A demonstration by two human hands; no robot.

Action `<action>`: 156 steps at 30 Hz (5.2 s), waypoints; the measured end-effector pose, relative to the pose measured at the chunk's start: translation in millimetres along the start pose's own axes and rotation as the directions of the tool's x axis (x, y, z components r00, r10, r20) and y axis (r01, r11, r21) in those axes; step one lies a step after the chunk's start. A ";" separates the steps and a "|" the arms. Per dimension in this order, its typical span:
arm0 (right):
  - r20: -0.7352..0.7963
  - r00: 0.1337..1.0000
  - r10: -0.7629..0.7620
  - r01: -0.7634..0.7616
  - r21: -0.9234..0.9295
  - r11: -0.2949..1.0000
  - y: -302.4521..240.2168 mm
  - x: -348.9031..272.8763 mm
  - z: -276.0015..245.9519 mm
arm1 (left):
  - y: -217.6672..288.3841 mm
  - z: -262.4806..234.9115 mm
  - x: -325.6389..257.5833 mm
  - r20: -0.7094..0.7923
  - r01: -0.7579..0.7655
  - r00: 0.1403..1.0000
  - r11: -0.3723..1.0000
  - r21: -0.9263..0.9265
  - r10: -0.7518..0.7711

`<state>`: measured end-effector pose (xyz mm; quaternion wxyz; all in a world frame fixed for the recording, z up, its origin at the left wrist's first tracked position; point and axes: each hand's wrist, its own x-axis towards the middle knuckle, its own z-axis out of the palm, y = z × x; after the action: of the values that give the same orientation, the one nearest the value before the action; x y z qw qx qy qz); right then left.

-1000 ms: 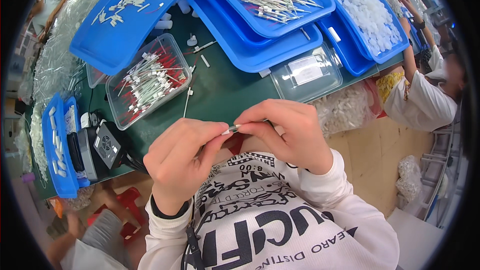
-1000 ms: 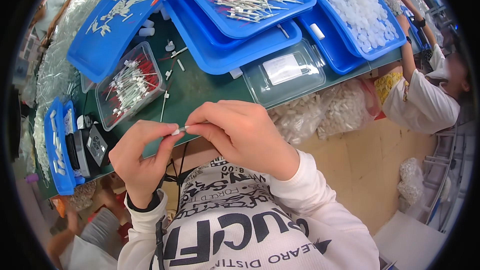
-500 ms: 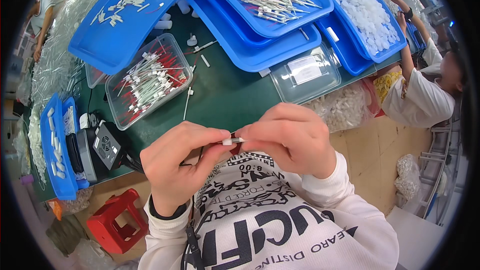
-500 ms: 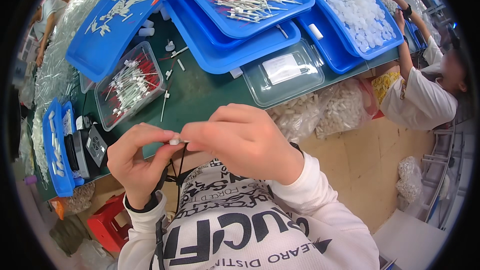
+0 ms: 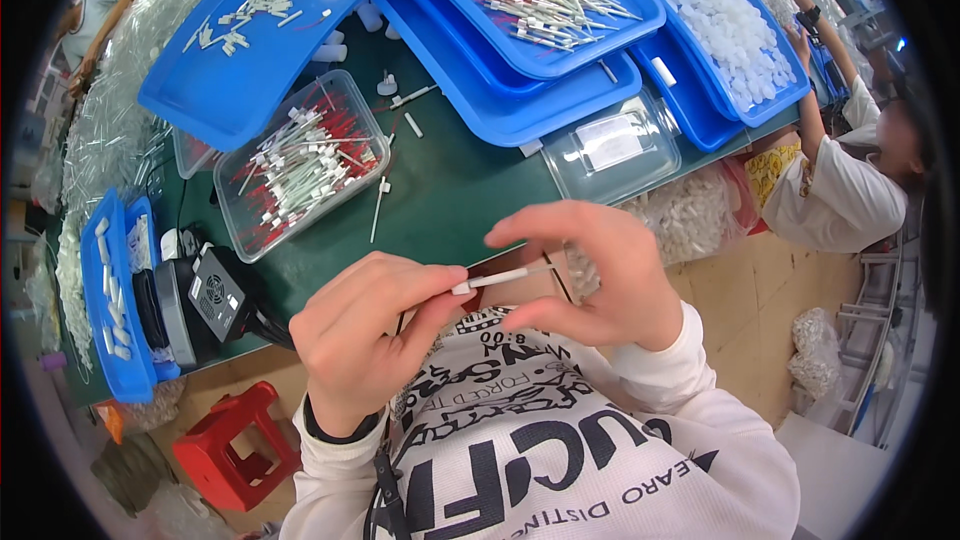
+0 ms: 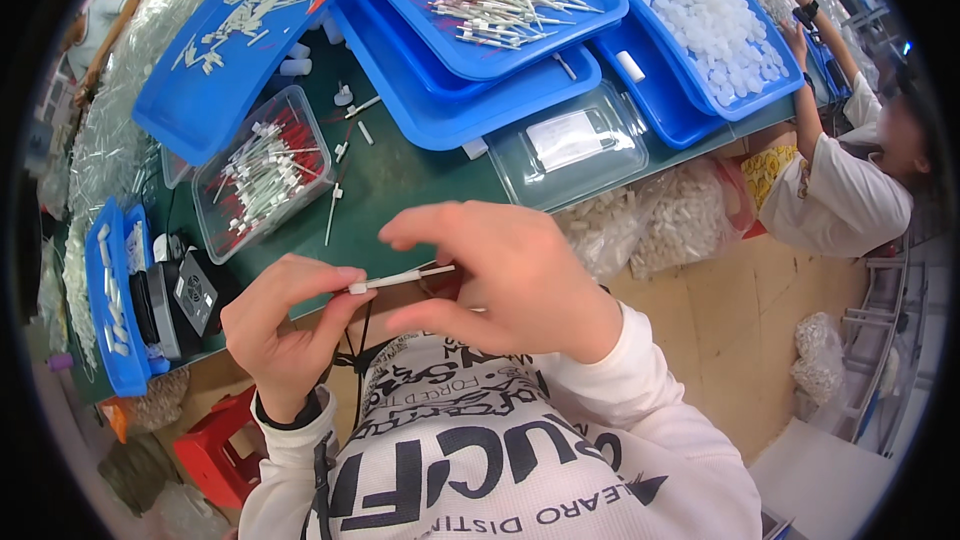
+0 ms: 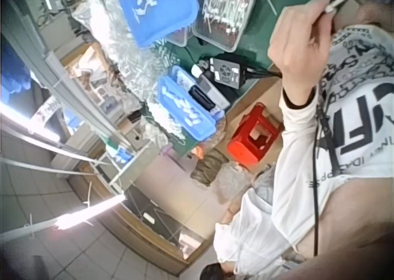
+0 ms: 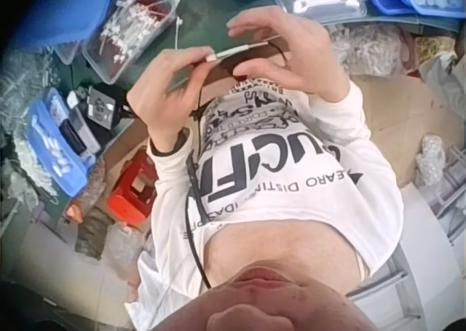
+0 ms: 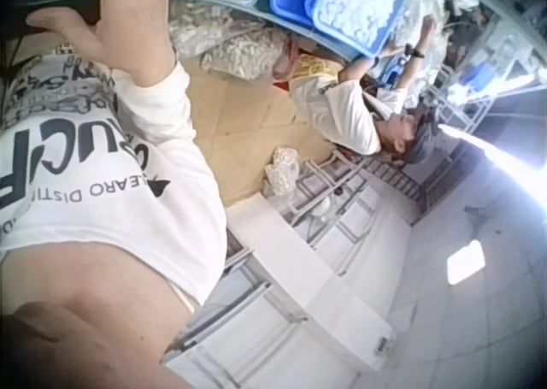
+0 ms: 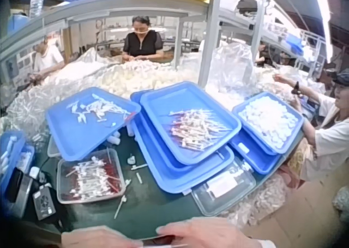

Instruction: The person sits at a workstation in a factory setting, repeatedly picking up small white plastic pieces and thin red-tipped rods from blue trays. They insert the rods into the plastic pieces by hand and place the assembled units into a clear container.

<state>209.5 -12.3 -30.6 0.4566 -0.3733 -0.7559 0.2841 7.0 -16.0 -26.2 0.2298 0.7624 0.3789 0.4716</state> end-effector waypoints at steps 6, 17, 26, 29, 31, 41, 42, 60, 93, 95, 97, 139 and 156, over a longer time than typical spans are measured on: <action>0.093 0.988 0.120 -0.123 0.028 0.992 3.8 -3.3 -6.5 | -5.0 2.8 2.4 0.000 -0.022 1.000 1.000 0.000 0.022; -0.047 0.969 0.241 -0.245 -0.084 0.966 21.2 40.7 -24.0 | -36.9 -18.7 15.0 -0.126 0.177 0.982 0.929 0.324 -0.143; -0.139 0.968 0.209 -0.248 -0.655 0.713 126.9 147.9 -87.7 | -89.9 -41.2 18.3 -0.070 0.387 0.911 0.782 0.488 -0.406; -0.114 0.975 0.190 -0.202 -0.811 0.549 139.9 173.2 -88.3 | -93.8 -42.7 19.6 -0.045 0.381 0.909 0.782 0.494 -0.414; -0.063 0.991 0.119 -0.118 -0.839 0.531 135.9 197.8 -71.2 | -98.4 -44.0 15.6 -0.053 0.325 0.934 0.779 0.537 -0.353; 0.285 0.926 0.248 0.040 -0.727 0.685 116.3 298.2 93.1 | -82.4 -53.7 11.9 -0.333 0.438 0.880 0.851 0.290 -0.339; 0.265 0.935 0.234 0.058 -0.768 0.638 124.5 300.1 106.9 | -82.3 -54.2 10.4 -0.378 0.450 0.857 0.866 0.217 -0.351; 0.257 0.963 0.085 0.106 -0.646 0.756 139.5 291.5 131.3 | -85.9 -48.4 -0.6 -0.318 0.455 0.887 0.751 0.478 -0.334; 0.027 0.932 0.362 -0.301 0.613 0.730 13.3 -1.0 19.7 | -25.7 14.8 -0.1 -0.013 0.218 0.930 0.582 -0.783 -0.366; 0.013 0.938 0.348 -0.281 0.618 0.734 19.4 -4.5 17.4 | -25.5 17.9 0.7 -0.004 0.227 0.929 0.581 -0.782 -0.369; 0.057 0.932 0.358 -0.320 0.595 0.737 16.9 -3.1 14.4 | -27.4 21.2 -0.6 0.009 0.245 0.928 0.594 -0.766 -0.372; -0.016 0.977 0.214 -0.202 0.266 0.942 -8.1 8.7 18.3 | -7.1 -13.2 -8.0 -0.129 0.098 0.986 0.990 -0.097 -0.110; -0.284 0.949 0.140 -0.210 -0.232 0.950 101.9 112.9 -69.1 | -84.8 -45.3 10.8 -0.121 0.371 0.925 0.789 0.489 -0.360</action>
<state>268.6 144.0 -26.0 0.4729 -0.5304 -0.6827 0.1701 -61.2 43.7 -60.1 0.1057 0.7029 0.6310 0.3109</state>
